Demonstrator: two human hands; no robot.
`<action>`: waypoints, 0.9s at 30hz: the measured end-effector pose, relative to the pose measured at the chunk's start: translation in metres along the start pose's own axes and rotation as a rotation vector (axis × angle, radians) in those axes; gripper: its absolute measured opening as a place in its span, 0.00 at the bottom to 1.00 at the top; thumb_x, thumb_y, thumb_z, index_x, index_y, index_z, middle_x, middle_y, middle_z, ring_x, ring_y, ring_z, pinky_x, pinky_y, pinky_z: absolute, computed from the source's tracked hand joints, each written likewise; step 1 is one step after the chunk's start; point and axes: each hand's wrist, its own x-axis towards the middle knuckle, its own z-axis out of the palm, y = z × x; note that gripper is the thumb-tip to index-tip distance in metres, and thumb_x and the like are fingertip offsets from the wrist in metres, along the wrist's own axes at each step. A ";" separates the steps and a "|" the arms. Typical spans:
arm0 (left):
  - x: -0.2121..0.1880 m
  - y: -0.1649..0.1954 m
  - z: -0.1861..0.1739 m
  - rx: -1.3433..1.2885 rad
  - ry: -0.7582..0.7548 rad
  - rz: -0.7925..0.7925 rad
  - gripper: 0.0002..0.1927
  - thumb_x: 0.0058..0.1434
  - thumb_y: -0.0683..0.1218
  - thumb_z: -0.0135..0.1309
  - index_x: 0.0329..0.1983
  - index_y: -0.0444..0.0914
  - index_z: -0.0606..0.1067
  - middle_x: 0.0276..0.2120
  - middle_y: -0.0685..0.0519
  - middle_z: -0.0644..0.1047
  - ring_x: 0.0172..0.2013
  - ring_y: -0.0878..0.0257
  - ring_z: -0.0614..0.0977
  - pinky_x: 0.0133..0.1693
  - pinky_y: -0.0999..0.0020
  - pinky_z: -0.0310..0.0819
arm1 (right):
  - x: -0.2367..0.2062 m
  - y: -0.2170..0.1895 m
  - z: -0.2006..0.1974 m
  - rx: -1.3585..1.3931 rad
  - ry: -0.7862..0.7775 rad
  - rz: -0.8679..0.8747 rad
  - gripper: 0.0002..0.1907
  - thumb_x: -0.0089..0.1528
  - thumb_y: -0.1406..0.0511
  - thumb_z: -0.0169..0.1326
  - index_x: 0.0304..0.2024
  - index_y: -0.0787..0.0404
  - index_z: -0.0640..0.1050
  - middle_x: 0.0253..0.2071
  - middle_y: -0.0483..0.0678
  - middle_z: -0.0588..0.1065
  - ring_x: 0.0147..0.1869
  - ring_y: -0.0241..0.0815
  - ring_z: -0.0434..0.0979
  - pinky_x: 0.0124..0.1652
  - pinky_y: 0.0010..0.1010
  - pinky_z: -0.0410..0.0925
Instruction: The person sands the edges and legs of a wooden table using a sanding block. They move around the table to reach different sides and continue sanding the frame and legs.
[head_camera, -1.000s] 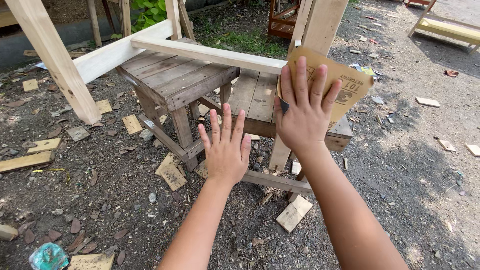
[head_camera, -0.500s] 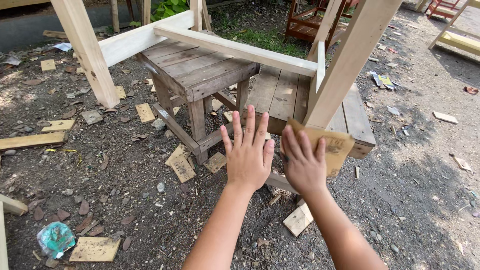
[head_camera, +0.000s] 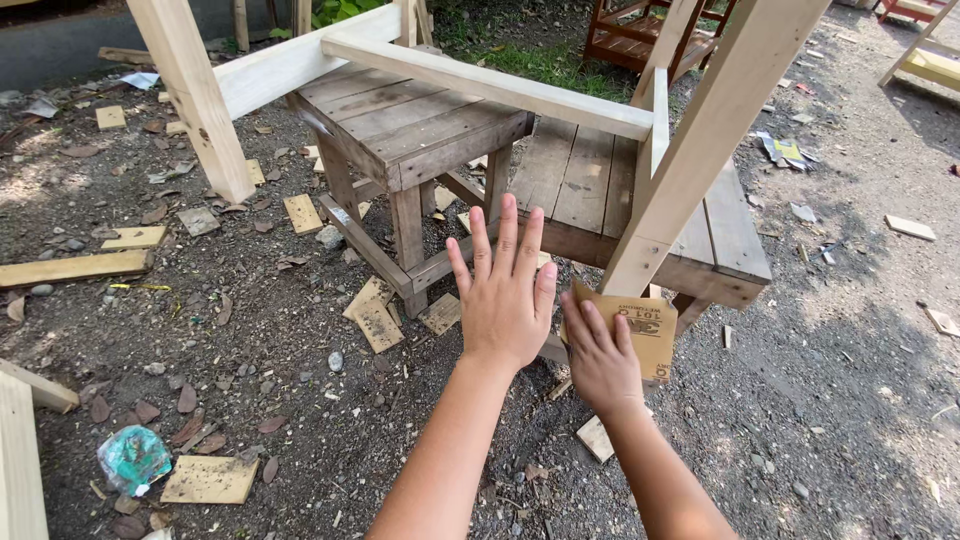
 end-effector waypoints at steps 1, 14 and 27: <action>0.001 0.000 -0.003 0.007 0.005 0.006 0.31 0.76 0.59 0.31 0.80 0.49 0.52 0.80 0.51 0.46 0.78 0.42 0.42 0.72 0.35 0.25 | -0.001 0.002 -0.003 0.039 0.033 -0.004 0.31 0.65 0.51 0.47 0.72 0.44 0.68 0.79 0.33 0.54 0.81 0.39 0.46 0.75 0.50 0.38; -0.011 0.000 0.008 0.033 -0.035 0.021 0.31 0.75 0.58 0.33 0.80 0.49 0.52 0.79 0.50 0.46 0.77 0.42 0.41 0.71 0.35 0.25 | 0.082 0.086 -0.003 0.255 0.348 0.314 0.34 0.76 0.51 0.50 0.78 0.61 0.63 0.84 0.57 0.47 0.85 0.68 0.34 0.76 0.66 0.33; -0.011 -0.010 -0.001 0.070 -0.055 -0.016 0.31 0.75 0.58 0.29 0.80 0.49 0.51 0.79 0.50 0.44 0.77 0.42 0.40 0.71 0.35 0.24 | 0.102 0.113 -0.022 0.293 0.299 0.370 0.37 0.76 0.51 0.45 0.83 0.59 0.57 0.83 0.62 0.44 0.82 0.73 0.35 0.73 0.71 0.33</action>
